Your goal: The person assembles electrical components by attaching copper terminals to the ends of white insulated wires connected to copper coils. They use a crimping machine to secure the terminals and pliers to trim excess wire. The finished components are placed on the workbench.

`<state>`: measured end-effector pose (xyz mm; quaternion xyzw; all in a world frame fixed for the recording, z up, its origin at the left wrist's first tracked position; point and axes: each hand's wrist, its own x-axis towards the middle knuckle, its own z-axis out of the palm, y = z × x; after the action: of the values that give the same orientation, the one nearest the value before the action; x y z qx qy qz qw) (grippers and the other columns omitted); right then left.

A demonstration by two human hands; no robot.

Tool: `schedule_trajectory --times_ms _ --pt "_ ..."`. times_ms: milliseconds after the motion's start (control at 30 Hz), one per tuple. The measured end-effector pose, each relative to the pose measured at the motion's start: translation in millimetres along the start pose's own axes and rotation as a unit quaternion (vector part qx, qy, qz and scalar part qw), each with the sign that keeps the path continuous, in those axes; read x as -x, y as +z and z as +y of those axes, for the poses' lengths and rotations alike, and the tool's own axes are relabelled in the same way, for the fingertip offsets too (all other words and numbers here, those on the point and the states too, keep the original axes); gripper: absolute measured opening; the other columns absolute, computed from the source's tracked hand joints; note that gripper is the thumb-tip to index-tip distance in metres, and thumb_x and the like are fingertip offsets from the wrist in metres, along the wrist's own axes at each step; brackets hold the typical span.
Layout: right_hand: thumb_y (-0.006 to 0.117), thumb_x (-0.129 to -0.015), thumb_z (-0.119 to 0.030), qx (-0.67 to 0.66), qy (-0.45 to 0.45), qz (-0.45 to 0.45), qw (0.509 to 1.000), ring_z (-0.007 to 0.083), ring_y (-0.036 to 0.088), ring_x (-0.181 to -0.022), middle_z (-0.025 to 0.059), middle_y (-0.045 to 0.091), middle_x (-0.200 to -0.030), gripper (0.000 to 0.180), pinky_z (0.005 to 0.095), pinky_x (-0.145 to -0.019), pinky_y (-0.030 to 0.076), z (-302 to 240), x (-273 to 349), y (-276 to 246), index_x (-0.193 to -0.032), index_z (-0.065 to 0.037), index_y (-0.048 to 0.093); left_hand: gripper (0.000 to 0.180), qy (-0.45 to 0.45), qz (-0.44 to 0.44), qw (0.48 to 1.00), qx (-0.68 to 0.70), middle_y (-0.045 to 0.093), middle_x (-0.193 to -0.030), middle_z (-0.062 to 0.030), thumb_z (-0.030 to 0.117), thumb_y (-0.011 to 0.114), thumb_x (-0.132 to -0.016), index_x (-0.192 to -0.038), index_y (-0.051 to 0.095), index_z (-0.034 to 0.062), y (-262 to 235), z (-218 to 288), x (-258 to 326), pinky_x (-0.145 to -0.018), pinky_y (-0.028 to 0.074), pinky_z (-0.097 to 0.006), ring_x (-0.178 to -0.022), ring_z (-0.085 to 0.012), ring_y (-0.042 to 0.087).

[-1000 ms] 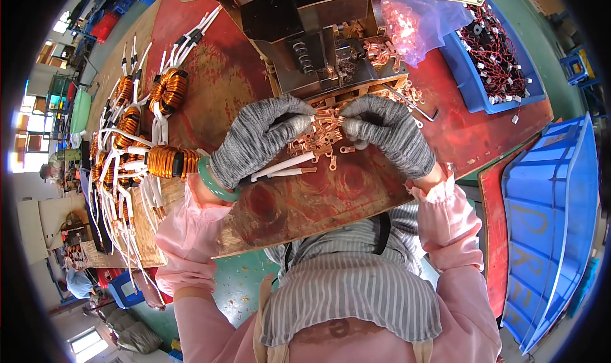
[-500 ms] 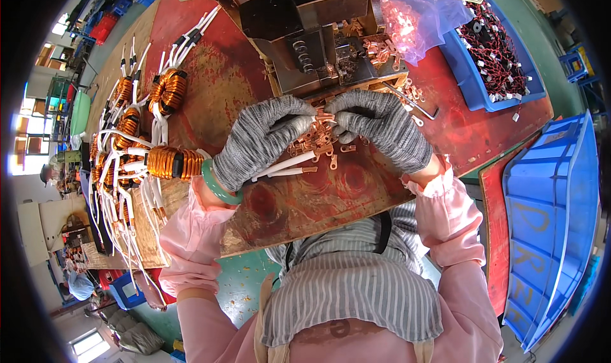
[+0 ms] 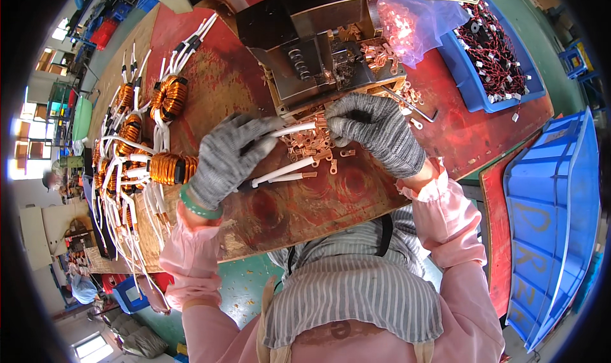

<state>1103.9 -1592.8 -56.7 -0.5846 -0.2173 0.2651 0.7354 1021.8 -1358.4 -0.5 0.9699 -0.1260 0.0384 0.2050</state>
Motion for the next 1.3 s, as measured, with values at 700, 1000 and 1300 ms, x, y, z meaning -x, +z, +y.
schedule_trajectory --times_ms 700,1000,1300 --pt "0.067 -0.082 -0.01 0.029 -0.055 0.012 0.998 0.0092 0.059 -0.07 0.003 0.062 -0.083 0.017 0.022 -0.063 0.05 -19 -33 -32 -0.096 -0.001 0.063 0.025 0.021 0.123 0.99 0.067 0.062 -0.089 -0.0123 0.006 0.054 -0.087 -0.109 0.064 0.0106 27 -4 -26 -0.068 0.048 -0.034 -0.077 -0.0279 0.059" --pt "0.063 -0.085 -0.006 -0.048 -0.041 -0.004 0.998 0.0135 0.063 -0.075 0.0067 0.063 -0.085 0.015 0.025 -0.066 0.055 -17 -44 -41 -0.097 0.002 0.06 0.024 0.01 0.17 0.984 0.061 0.059 -0.082 -0.0115 0.005 0.055 -0.087 -0.109 0.064 0.009 34 -6 -30 -0.063 0.047 -0.033 -0.071 -0.0267 0.057" --pt "0.063 -0.083 -0.003 -0.06 -0.04 0.006 0.997 0.0139 0.063 -0.075 0.0078 0.062 -0.085 0.015 0.0249 -0.066 0.057 -17 -49 -40 -0.097 0.003 0.06 0.026 0.0 0.156 0.986 0.054 0.057 -0.082 -0.0109 0.004 0.054 -0.087 -0.11 0.063 0.0079 36 -7 -29 -0.063 0.046 -0.033 -0.07 -0.0259 0.056"
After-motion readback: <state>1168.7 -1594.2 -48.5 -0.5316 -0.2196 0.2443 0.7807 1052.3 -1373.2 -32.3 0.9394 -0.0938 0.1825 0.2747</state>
